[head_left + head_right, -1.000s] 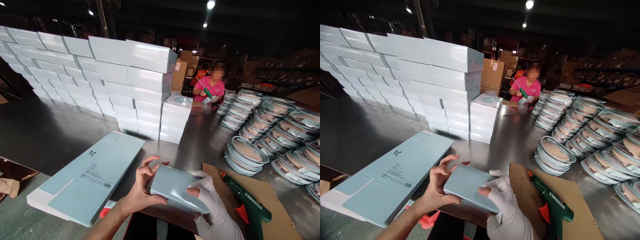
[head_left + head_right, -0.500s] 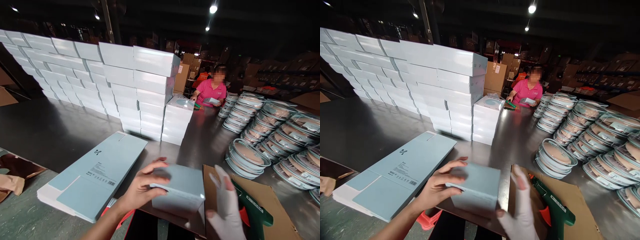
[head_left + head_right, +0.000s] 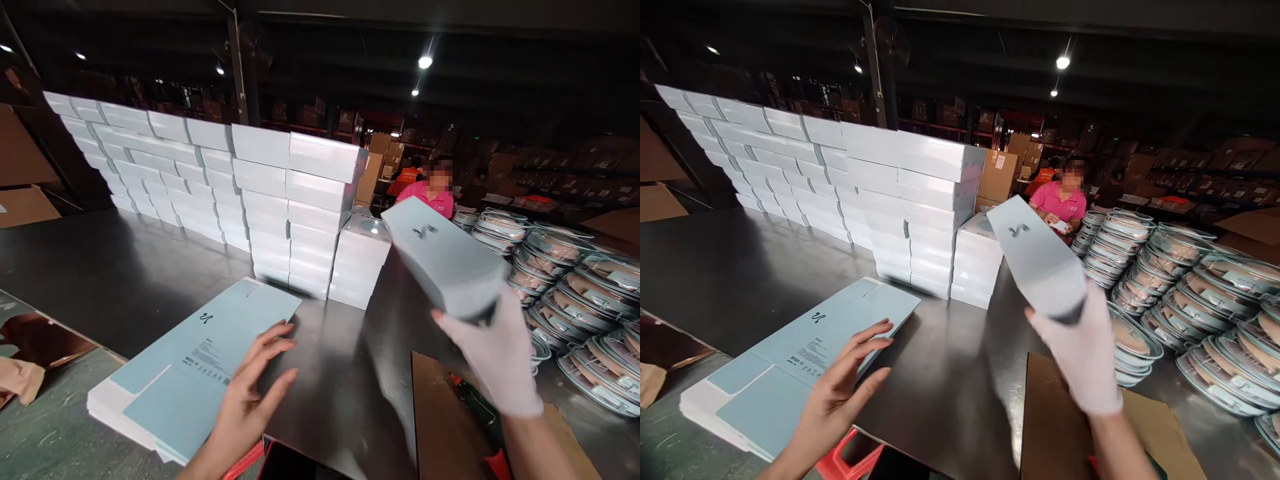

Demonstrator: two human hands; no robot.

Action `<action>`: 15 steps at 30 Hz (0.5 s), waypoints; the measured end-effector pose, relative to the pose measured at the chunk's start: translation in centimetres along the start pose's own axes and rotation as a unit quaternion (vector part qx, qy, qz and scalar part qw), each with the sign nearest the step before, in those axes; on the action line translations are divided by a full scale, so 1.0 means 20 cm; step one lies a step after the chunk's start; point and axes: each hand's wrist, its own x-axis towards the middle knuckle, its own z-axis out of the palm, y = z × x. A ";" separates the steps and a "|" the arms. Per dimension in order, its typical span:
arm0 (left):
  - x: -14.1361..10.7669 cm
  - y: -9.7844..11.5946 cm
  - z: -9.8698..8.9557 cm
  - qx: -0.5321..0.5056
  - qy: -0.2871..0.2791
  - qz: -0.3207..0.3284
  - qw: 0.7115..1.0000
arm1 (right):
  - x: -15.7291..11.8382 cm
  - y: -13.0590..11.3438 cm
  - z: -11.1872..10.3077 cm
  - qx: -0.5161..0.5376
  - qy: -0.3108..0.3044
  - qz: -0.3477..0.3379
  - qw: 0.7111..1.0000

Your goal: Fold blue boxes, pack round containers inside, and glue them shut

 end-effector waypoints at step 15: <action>0.36 -0.26 -0.53 0.503 -0.015 -0.156 0.850 | 0.24 -0.30 0.38 -0.080 -0.147 -0.278 0.946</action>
